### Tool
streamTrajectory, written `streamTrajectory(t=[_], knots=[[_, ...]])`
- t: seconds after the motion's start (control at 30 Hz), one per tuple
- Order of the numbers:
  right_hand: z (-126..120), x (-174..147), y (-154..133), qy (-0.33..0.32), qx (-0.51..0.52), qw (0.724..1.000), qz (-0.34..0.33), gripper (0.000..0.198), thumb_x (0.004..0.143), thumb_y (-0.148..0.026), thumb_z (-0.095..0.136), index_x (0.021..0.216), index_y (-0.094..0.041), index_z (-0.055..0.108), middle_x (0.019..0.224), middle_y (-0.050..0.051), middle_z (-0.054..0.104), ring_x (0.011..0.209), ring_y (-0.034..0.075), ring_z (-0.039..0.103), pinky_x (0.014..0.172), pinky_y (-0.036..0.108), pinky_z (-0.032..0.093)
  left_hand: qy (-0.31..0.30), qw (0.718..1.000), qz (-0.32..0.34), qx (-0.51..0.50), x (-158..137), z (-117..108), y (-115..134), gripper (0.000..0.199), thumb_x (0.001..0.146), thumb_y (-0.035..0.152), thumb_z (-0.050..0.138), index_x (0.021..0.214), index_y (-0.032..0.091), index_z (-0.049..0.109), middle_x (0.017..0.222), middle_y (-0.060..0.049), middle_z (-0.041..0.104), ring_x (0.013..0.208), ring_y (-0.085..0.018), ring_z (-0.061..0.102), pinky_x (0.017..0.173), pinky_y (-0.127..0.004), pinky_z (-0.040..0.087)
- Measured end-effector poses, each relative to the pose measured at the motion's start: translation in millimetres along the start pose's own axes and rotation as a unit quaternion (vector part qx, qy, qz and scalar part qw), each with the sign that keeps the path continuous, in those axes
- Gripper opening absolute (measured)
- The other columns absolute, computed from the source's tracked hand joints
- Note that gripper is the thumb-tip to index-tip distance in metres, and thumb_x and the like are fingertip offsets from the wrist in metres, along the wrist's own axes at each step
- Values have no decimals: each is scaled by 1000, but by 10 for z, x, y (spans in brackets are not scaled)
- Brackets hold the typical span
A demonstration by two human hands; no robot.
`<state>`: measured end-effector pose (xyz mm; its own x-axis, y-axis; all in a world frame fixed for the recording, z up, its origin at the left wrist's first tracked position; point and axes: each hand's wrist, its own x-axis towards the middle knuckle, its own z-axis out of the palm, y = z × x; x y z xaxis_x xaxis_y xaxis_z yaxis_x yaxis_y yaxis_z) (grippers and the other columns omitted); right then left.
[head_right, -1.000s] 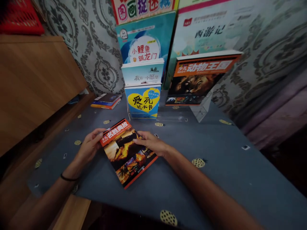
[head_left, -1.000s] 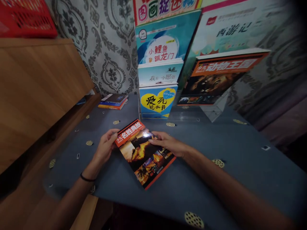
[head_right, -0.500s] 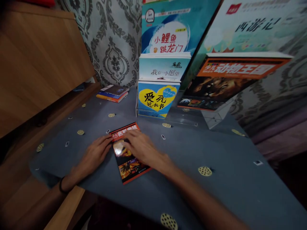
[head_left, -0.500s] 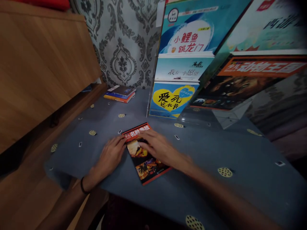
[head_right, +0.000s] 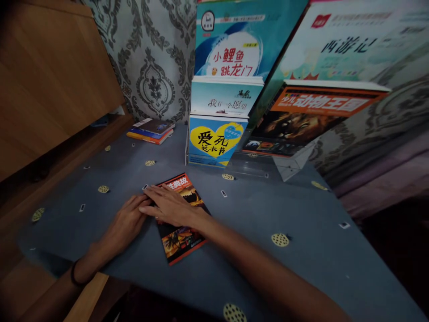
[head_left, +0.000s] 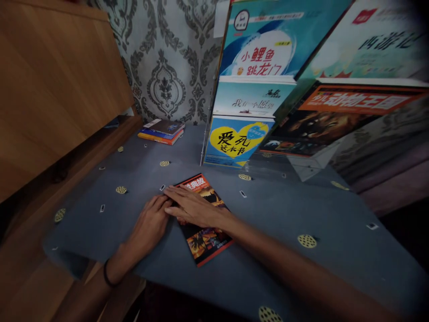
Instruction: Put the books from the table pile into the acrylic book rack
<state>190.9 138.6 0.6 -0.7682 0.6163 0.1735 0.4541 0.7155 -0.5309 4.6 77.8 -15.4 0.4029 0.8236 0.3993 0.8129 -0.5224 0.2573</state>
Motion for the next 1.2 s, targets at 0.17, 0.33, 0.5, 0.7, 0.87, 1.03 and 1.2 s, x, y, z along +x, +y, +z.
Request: streamTrajectory(t=[0.17, 0.33, 0.5, 0.7, 0.87, 1.03, 1.2], knots=[[32, -35, 34, 21, -69, 997, 26, 64, 101, -52, 49, 147, -8, 49, 156, 20, 45, 150, 29, 34, 124, 51, 27, 7, 1000, 3, 11, -19, 22, -16, 35, 99, 14, 40, 126, 17, 62, 128, -12, 67, 118, -26, 62, 100, -48, 55], [-27, -108, 153, 40, -94, 991, 84, 63, 102, -52, 45, 148, -8, 48, 156, 22, 43, 150, 30, 34, 123, 52, 28, 3, 1000, 12, 23, -11, 14, -22, 32, 102, 19, 40, 124, 16, 63, 126, -13, 68, 115, -27, 63, 97, -49, 56], [-129, -228, 306, 29, -103, 987, 118, 64, 102, -47, 47, 150, -5, 44, 158, 23, 38, 151, 30, 31, 124, 52, 25, 8, 1000, 9, 13, -2, 18, -23, 32, 103, 21, 40, 126, 18, 62, 125, -11, 68, 114, -27, 63, 95, -47, 57], [-195, -271, 502, 44, -40, 989, 135, 57, 101, -37, 50, 150, -7, 45, 160, 21, 35, 152, 29, 28, 124, 53, 23, 2, 999, 28, 35, 10, -37, -22, 33, 103, 23, 39, 124, 15, 62, 125, -14, 67, 114, -28, 61, 97, -47, 54], [-314, -459, 659, 143, 137, 971, 134, 50, 104, -45, 40, 143, -19, 56, 149, 12, 56, 138, 27, 53, 117, 50, 39, -96, 990, 25, 100, 299, -197, 84, 30, 103, 25, 39, 108, 17, 67, 110, -12, 70, 106, -29, 63, 90, -47, 54], [-373, -817, 603, 232, 170, 941, 180, 50, 104, -52, 37, 135, -24, 63, 137, 9, 66, 128, 27, 61, 111, 49, 44, -124, 987, 88, 50, 792, -56, 168, 36, 106, 29, 34, 132, 16, 56, 135, -13, 64, 124, -25, 59, 106, -43, 48], [-304, -1126, 443, 238, 129, 946, 177, 47, 105, -48, 34, 136, -24, 59, 132, 9, 69, 123, 24, 63, 109, 48, 46, -160, 975, 143, 54, 1051, 297, 178, 48, 107, 37, 35, 147, 13, 44, 156, -17, 45, 146, -28, 41, 118, -50, 36]])
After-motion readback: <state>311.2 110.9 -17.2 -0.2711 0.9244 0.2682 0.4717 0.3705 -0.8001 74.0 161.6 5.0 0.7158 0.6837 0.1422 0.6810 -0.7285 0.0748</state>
